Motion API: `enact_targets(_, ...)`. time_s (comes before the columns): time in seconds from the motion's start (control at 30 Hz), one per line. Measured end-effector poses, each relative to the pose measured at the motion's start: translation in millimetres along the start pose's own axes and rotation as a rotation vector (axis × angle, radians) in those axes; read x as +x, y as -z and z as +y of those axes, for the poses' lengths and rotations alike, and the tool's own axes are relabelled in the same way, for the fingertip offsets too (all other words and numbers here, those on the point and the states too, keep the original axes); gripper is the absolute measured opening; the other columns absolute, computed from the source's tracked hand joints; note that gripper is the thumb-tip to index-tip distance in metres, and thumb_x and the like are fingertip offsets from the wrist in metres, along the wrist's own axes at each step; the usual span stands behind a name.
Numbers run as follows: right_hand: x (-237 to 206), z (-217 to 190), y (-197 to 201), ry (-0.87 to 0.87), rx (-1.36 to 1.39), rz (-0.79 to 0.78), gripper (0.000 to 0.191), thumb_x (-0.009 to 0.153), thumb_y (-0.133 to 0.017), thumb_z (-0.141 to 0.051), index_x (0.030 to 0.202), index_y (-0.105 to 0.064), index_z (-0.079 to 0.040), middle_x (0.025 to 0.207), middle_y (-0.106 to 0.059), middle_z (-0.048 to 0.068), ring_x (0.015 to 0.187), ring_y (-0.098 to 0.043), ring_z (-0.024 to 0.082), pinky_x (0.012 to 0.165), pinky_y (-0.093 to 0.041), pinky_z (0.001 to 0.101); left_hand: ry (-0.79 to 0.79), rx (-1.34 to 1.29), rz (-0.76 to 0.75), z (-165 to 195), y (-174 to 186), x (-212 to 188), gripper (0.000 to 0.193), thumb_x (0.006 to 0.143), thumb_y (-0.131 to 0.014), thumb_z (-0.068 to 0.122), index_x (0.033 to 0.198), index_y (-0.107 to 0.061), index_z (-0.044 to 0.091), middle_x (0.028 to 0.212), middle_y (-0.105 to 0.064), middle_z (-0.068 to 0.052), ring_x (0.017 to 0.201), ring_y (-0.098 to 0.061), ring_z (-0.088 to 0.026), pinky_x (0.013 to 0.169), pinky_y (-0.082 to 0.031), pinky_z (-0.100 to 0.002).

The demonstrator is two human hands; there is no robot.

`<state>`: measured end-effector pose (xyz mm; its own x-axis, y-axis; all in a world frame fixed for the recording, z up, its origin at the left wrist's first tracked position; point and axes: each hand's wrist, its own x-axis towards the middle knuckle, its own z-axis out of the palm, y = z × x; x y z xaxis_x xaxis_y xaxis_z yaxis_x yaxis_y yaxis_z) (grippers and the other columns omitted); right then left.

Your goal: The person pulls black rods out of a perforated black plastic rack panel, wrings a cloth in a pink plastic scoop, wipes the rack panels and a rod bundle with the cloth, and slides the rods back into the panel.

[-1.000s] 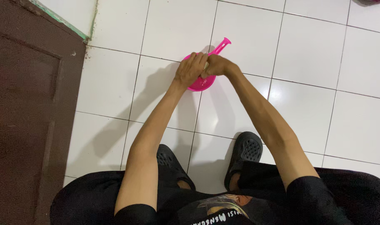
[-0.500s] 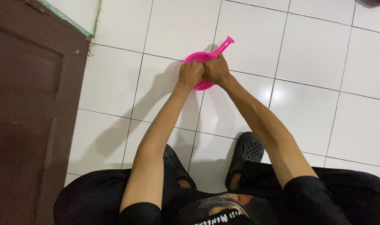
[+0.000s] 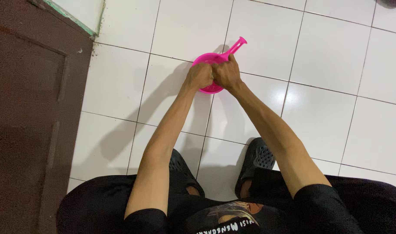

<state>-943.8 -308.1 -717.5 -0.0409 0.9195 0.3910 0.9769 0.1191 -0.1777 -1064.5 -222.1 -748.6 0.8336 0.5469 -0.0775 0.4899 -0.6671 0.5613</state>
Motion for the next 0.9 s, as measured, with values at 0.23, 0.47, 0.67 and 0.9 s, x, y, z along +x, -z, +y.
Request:
enact_targets(0.23, -4, 2, 5, -0.105, -0.052, -0.27, 0.042, 0.067, -0.086, -0.034, 0.091, -0.064, -0.008, 0.075, -0.069, 0.008, 0.08, -0.066, 0.025, 0.077, -0.036, 0.0468, -0.056, -0.216, -0.14, -6, 0, -10, 0.026, 0.073, -0.074, 0.013, 0.093, -0.065, -0.001, 0.085, -0.071, -0.02, 0.081, -0.068, -0.04, 0.07, -0.053, -0.05)
enact_targets(0.47, 14, 13, 31, -0.457, 0.43, -0.758, 0.054, 0.072, -0.083, -0.037, 0.112, -0.059, -0.008, 0.103, -0.069, 0.007, 0.099, -0.063, 0.025, 0.087, -0.039, 0.0464, -0.344, -0.358, 0.184, -11, 2, -18, 0.031, 0.079, -0.064, -0.008, 0.108, -0.056, -0.003, 0.104, -0.068, -0.019, 0.096, -0.067, -0.039, 0.073, -0.056, -0.047)
enact_targets(0.67, 32, 40, 50, -0.58, 0.758, -0.858, 0.067, 0.061, -0.085, -0.026, 0.122, -0.061, -0.009, 0.109, -0.067, 0.01, 0.107, -0.063, 0.025, 0.091, -0.051, 0.0397, -0.394, 0.049, 0.408, 8, 14, -13, 0.025, 0.087, -0.064, -0.006, 0.109, -0.055, 0.002, 0.098, -0.066, -0.012, 0.096, -0.067, -0.031, 0.07, -0.058, -0.042)
enact_targets(0.9, 36, 20, 37, -0.405, 0.419, -0.652, 0.033, 0.072, -0.081, -0.03, 0.097, -0.071, -0.011, 0.084, -0.072, 0.012, 0.08, -0.066, 0.03, 0.082, -0.046, 0.0469, -0.227, 0.211, 0.388, 12, 10, 5, 0.023, 0.087, -0.063, 0.0, 0.11, -0.06, -0.001, 0.09, -0.067, -0.017, 0.08, -0.07, -0.032, 0.06, -0.057, -0.043)
